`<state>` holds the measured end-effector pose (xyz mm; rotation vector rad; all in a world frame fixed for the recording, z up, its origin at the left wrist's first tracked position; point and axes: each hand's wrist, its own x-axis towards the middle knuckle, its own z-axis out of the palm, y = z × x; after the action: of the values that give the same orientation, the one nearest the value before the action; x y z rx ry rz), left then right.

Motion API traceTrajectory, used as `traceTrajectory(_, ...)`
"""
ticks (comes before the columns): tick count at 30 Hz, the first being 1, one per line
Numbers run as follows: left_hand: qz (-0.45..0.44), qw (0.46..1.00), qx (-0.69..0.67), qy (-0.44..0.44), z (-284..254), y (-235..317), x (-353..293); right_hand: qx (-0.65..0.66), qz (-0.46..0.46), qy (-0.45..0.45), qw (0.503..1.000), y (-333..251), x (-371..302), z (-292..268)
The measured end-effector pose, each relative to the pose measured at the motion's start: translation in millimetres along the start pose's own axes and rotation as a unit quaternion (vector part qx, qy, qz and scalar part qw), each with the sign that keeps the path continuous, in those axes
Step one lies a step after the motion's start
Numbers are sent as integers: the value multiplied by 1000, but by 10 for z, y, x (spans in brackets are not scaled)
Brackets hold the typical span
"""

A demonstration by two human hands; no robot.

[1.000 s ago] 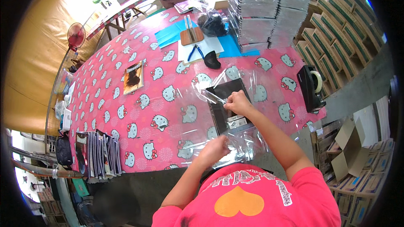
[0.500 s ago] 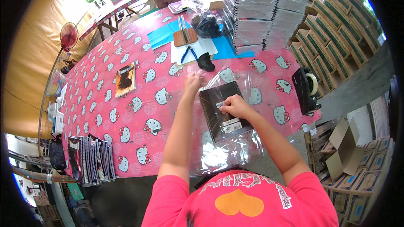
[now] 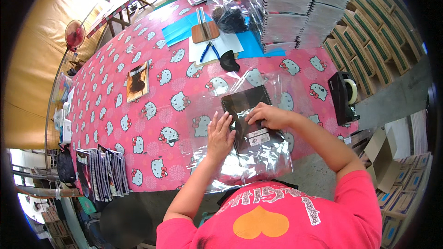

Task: The person takes stacks of notebooks, slides each stack into a clear plastic bag, and then seals the bag using tape from a dispenser.

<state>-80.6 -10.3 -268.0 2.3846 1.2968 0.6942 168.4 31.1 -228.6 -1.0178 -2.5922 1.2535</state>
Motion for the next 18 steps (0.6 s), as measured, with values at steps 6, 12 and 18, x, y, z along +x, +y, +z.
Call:
traceTrajectory(6,16,998,-50,-18,199,-148,29,-249,113,132,953,-34,-168,64)
traceTrajectory(12,4,988,-148,-34,286,-120,60,-256,133,165,943,42,-16,196)
traceTrajectory(18,-2,994,-44,-104,198,-42,165,-262,170,168,935,-189,173,279)
